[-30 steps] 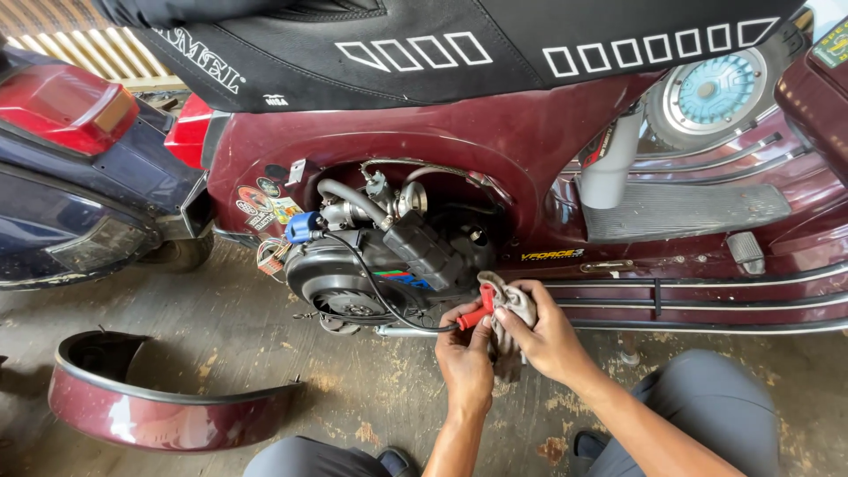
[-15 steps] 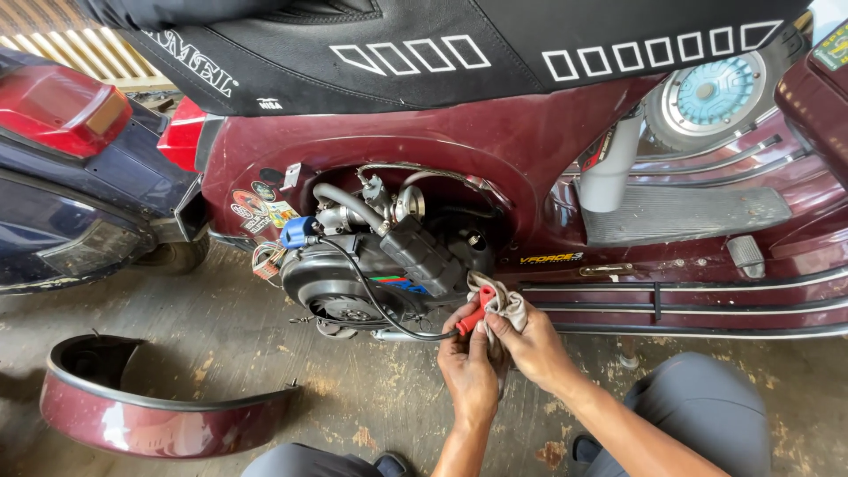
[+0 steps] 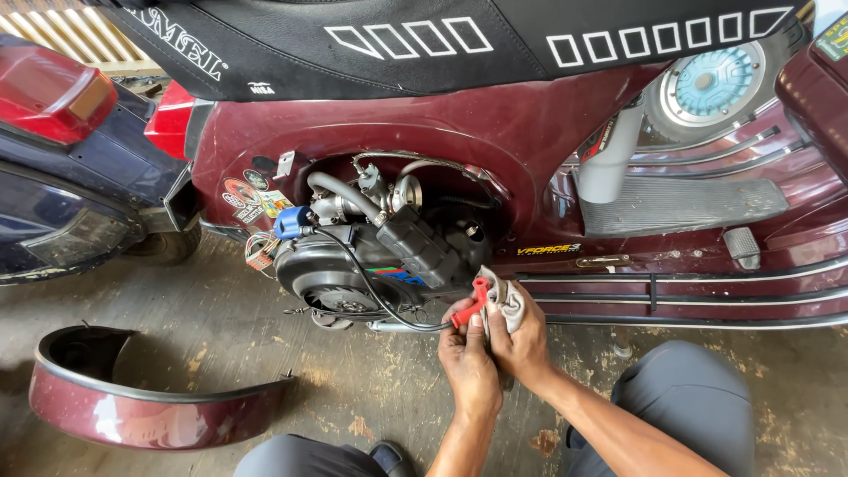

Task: The person is working on the engine of a maroon scooter, using a wrench to tighten bolts and a cloth to wipe components. They manipulate various parts within the engine compartment, including a blue box and hoses, while sitting on the floor.

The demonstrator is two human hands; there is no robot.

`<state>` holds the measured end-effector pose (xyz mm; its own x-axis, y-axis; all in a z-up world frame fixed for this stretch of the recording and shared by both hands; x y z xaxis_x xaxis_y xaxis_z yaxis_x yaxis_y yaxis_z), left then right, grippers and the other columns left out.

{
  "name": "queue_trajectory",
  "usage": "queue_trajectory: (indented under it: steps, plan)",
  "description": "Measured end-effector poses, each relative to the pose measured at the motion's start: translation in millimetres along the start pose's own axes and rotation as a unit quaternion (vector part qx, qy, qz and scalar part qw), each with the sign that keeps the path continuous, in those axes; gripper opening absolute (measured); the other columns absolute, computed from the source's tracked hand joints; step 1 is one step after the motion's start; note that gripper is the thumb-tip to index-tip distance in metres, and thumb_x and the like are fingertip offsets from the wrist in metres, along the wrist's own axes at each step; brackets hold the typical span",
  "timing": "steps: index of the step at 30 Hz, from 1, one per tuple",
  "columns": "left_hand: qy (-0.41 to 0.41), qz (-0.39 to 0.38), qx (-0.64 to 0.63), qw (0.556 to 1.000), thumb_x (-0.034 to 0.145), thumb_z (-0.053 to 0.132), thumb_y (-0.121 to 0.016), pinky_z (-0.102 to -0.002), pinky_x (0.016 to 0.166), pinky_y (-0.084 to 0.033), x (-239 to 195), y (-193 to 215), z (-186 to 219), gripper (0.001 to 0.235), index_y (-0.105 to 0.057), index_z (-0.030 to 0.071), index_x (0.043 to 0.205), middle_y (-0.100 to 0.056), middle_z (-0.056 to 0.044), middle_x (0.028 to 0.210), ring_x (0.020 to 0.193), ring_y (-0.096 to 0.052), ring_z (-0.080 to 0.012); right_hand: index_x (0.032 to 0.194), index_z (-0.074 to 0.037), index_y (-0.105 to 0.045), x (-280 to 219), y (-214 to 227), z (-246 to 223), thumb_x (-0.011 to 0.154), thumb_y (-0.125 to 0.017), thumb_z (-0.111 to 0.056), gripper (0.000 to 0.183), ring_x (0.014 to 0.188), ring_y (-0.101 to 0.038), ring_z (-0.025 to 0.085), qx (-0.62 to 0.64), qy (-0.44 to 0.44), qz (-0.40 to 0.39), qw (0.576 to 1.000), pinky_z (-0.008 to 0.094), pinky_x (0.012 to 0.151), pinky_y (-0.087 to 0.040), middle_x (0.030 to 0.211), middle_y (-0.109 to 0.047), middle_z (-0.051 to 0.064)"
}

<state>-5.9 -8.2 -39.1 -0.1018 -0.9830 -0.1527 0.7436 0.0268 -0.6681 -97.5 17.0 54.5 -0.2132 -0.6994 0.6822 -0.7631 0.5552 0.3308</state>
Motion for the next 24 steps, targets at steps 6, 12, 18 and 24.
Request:
queue_trajectory:
  steps: [6, 12, 18, 24]
  plan:
    - [-0.004, -0.029, -0.009, 1.000, 0.099, -0.004, -0.057, -0.025, 0.070, -0.048, 7.3, 2.4, -4.1, 0.023, -0.062, -0.001, 0.121, -0.070, -0.011, 0.093, 0.076, -0.059, -0.0116, 0.115, 0.004, -0.063, -2.3, 3.6, 19.6, 0.101, -0.049, -0.015, 0.028, 0.067, -0.065, 0.019, 0.001, -0.061, -0.008, 0.998, 0.030, 0.059, -0.053, 0.090, -0.072, 0.012]
    - [0.025, -0.034, -0.012, 0.999, 0.098, -0.005, -0.059, -0.026, 0.076, -0.049, 13.0, 12.1, -15.1, 0.025, -0.063, -0.001, 0.123, -0.069, -0.012, 0.098, 0.082, -0.060, -0.0139, 0.092, -0.003, -0.061, -7.1, 8.7, 41.0, 0.102, -0.048, -0.011, 0.017, 0.047, -0.043, 0.009, 0.021, -0.125, -0.007, 0.992, 0.027, 0.040, -0.036, 0.060, -0.054, -0.001]
    - [0.042, -0.072, -0.040, 0.996, 0.098, -0.006, -0.059, -0.031, 0.085, -0.052, 12.5, 2.9, -14.0, 0.027, -0.061, -0.001, 0.124, -0.068, -0.016, 0.107, 0.091, -0.062, -0.0182, 0.115, 0.001, -0.064, -6.3, 12.5, 64.7, 0.101, -0.051, -0.013, 0.024, 0.060, -0.064, 0.014, 0.116, -0.269, -0.079, 0.953, 0.026, 0.051, -0.049, 0.077, -0.072, 0.008]
    - [0.052, -0.059, -0.080, 0.994, 0.094, -0.004, -0.058, -0.047, 0.113, -0.048, 14.5, -0.2, -10.6, 0.034, -0.054, -0.007, 0.127, -0.062, -0.026, 0.122, 0.116, -0.063, -0.0331, 0.129, 0.003, -0.056, -2.4, 42.2, 108.1, 0.100, -0.048, -0.017, 0.036, 0.072, -0.070, 0.028, 0.151, -0.379, -0.024, 0.913, 0.034, 0.055, -0.059, 0.089, -0.069, 0.021]
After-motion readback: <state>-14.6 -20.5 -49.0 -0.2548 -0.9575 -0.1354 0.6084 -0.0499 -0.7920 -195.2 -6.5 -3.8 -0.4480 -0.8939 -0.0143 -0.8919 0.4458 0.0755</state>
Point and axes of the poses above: each hand's wrist, its own x-axis towards the middle knuckle, its own y-axis out of the back of the hand, z = x × y, the point moved 9 cm from there along x, towards the middle knuckle
